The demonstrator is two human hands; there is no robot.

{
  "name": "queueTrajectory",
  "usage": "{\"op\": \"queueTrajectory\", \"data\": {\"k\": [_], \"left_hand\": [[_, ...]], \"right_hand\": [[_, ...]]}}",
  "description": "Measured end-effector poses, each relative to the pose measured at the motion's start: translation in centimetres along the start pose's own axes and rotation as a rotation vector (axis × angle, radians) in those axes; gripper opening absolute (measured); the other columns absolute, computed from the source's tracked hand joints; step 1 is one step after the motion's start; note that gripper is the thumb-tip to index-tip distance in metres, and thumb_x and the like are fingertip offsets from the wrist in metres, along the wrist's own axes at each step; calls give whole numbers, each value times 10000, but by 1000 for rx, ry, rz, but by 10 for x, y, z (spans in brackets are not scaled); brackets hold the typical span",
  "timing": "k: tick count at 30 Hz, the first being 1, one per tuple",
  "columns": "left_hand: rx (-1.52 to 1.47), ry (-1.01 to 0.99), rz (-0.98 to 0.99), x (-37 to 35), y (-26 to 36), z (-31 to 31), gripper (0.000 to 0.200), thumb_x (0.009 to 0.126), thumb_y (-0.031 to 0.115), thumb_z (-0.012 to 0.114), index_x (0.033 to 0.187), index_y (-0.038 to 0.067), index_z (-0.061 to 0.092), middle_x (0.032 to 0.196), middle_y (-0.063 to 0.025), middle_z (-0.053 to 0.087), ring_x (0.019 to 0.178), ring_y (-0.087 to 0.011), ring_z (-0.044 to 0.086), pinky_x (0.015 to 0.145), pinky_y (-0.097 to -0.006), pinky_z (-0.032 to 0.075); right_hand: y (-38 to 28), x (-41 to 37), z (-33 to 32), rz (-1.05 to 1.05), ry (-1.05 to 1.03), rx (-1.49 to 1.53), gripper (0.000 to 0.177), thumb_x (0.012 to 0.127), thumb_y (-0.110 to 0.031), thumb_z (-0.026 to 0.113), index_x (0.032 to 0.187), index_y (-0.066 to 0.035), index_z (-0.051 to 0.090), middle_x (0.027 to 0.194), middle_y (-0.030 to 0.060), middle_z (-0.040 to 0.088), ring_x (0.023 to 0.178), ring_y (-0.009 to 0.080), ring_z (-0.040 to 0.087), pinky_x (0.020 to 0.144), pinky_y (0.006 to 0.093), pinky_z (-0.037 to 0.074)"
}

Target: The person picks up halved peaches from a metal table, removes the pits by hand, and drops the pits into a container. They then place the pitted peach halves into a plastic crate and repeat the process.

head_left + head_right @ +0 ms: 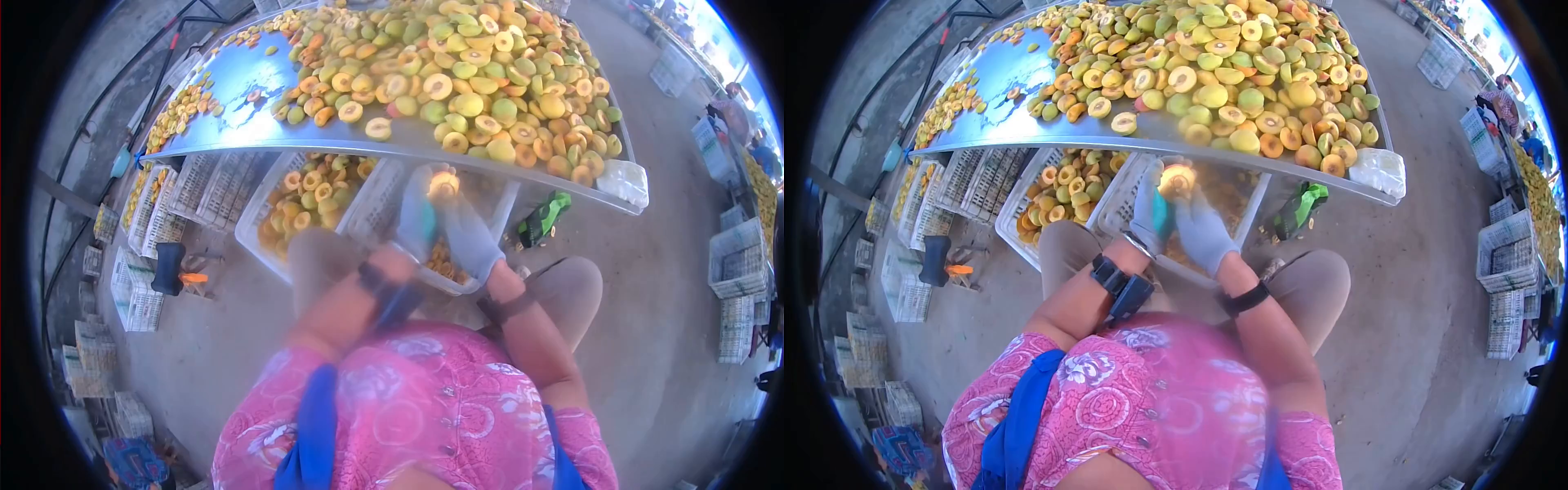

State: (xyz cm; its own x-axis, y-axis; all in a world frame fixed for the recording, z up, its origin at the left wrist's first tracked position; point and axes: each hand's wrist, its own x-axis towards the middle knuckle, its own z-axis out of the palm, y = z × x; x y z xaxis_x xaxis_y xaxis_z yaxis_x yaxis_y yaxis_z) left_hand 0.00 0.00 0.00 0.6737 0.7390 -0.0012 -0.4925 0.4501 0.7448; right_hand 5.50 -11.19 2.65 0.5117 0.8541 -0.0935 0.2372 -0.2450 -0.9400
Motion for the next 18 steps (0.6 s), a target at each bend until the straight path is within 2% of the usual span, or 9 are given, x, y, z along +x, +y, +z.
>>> {"op": "queueTrajectory", "data": {"k": [3,5,6,8,9,11,12,14,18], "left_hand": [[143,7,36,-1,6,-1,344,976,362,514,1078,44,596,1074,-136,638,996,-247,619,889,-361,529],[-284,92,-227,-2,11,3,369,977,382,511,1060,34,601,1008,-133,656,925,-239,638,823,-363,546],[-289,89,-224,0,13,3,369,977,382,511,1060,34,601,1008,-133,656,925,-239,638,823,-363,546],[-91,64,-341,-2,19,-2,402,980,402,500,1046,19,603,970,-131,665,866,-237,652,747,-354,559],[-92,69,-337,-4,20,-2,402,980,402,500,1046,19,603,970,-131,665,866,-237,652,747,-354,559],[126,8,-173,-7,23,0,434,981,418,492,1000,4,617,917,-134,672,795,-243,662,692,-337,562],[126,9,-174,-8,27,-1,434,981,418,492,1000,4,617,917,-134,672,795,-243,662,692,-337,562],[176,-94,-215,-8,35,-3,446,978,418,502,958,-8,635,867,-136,676,725,-230,659,643,-312,555],[270,-112,-243,-7,45,-5,443,979,405,508,938,-12,653,785,-119,678,660,-192,645,615,-292,537]], "right_hand": [[14,3,9,-22,-29,-120,606,1002,-328,441,1452,32,255,1161,334,590,1101,476,564,911,453,443],[40,6,17,-291,-22,-315,581,1003,-340,449,1407,52,302,1040,256,646,928,390,646,793,418,500],[36,4,15,-294,-23,-321,581,1003,-340,449,1407,52,302,1040,256,646,928,390,646,793,418,500],[17,-9,10,-102,-78,-51,533,1002,-360,460,1360,24,365,890,128,638,728,234,633,589,340,506],[5,-11,7,-104,-84,-51,533,1002,-360,460,1360,24,365,890,128,638,728,234,633,589,340,506],[-12,-13,2,282,-156,409,294,1003,-337,481,1088,-63,548,766,64,559,654,195,559,569,328,466],[-8,-13,1,284,-157,410,294,1003,-337,481,1088,-63,548,766,64,559,654,195,559,569,328,466],[0,-13,-2,359,-297,595,266,996,-375,494,995,-114,544,696,-34,498,527,77,469,422,246,374],[-6,-13,2,338,-340,631,247,999,-375,488,968,-136,540,650,-43,465,457,68,411,357,229,303]]}}
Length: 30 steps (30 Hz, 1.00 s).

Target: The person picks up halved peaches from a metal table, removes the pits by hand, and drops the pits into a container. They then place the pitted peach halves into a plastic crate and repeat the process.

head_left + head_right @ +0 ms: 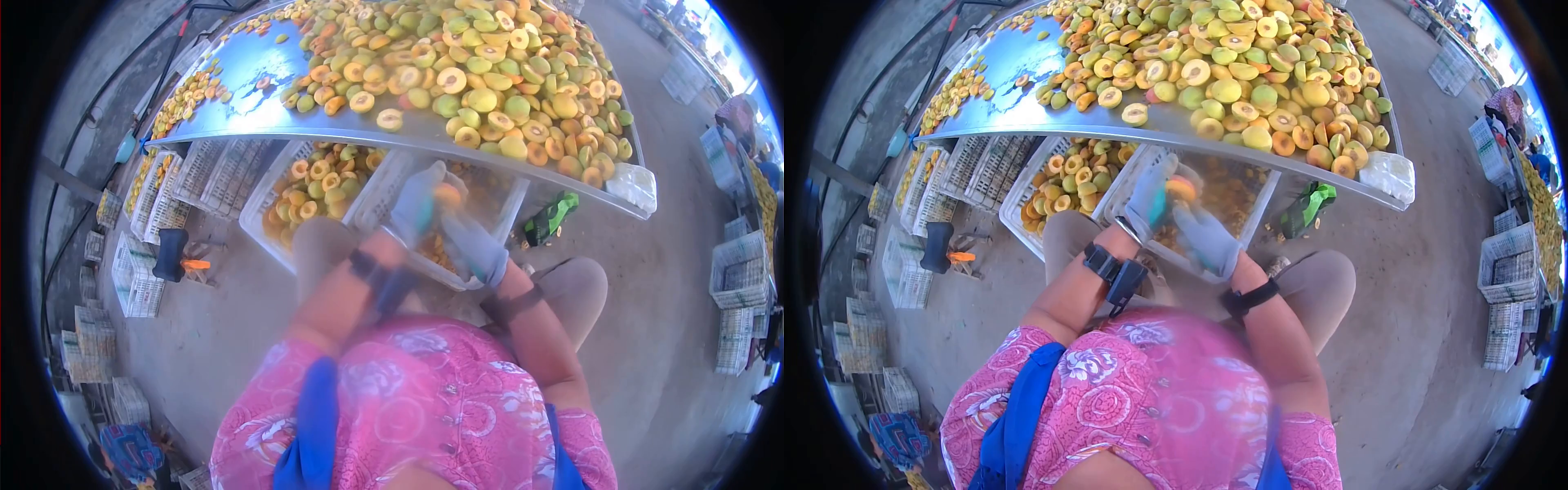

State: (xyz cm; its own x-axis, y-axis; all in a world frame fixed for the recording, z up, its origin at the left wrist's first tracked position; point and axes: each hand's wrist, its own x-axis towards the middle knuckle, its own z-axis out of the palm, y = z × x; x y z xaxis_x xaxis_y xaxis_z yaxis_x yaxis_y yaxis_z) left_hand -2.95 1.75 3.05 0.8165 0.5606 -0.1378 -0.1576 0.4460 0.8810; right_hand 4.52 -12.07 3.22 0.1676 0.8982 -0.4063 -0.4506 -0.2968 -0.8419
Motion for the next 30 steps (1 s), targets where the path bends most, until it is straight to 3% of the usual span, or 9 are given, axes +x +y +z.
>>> {"op": "queueTrajectory", "data": {"k": [2,5,9,11,12,18,24,27,30], "left_hand": [[306,44,45,-6,9,6,426,983,379,504,932,-11,667,741,-99,681,646,-158,637,590,-276,516],[219,-21,-96,-8,14,-2,430,1022,310,423,874,-7,673,812,-89,655,723,-173,605,690,-306,497],[223,-7,-73,-14,16,-8,439,1023,318,418,883,-9,675,810,-95,655,743,-177,611,708,-296,494],[338,-92,56,-19,19,-12,451,1018,348,427,891,-7,674,817,-103,657,771,-181,616,738,-289,490],[336,-84,61,-20,19,-14,451,1018,348,427,891,-7,674,817,-103,657,771,-181,616,738,-289,490],[-7,-56,-20,-11,-1,-30,488,984,424,476,866,-7,671,768,-105,655,629,-189,602,563,-286,468],[-252,-95,58,-3,-17,-35,516,983,454,448,965,-26,635,826,-157,681,689,-251,658,609,-337,560],[-392,107,-53,-3,-13,-27,480,985,444,453,1023,-6,616,903,-162,683,741,-270,667,647,-366,580],[-509,114,-79,-8,-3,-22,450,956,416,540,1013,-25,611,961,-183,651,919,-324,651,796,-433,576]], "right_hand": [[3,0,4,-22,68,-102,255,998,-392,494,958,-144,536,625,-50,449,425,62,385,341,226,283],[4,-1,-1,63,-75,134,259,992,-401,514,954,-145,534,629,-47,456,405,64,372,329,222,271],[2,0,1,80,-113,220,258,992,-407,518,968,-150,530,613,-53,427,390,55,344,324,214,256],[8,5,-9,242,-400,486,267,999,-406,507,1006,-139,520,599,-65,382,385,42,317,321,199,232],[8,6,-8,247,-405,480,267,999,-406,507,1006,-139,520,599,-65,382,385,42,317,321,199,232],[5,9,-5,292,-517,681,269,1027,-365,456,1040,-100,499,597,-76,331,357,25,254,302,188,179],[6,24,-2,271,-531,730,283,1049,-339,393,1070,-80,504,593,-76,305,345,20,239,287,199,162],[6,30,-5,300,-739,892,303,1055,-334,361,1088,-67,501,585,-73,305,329,23,230,274,207,149],[3,33,-5,306,-783,867,327,1028,-400,447,1004,-87,536,592,-78,313,366,14,250,296,175,177]]}}
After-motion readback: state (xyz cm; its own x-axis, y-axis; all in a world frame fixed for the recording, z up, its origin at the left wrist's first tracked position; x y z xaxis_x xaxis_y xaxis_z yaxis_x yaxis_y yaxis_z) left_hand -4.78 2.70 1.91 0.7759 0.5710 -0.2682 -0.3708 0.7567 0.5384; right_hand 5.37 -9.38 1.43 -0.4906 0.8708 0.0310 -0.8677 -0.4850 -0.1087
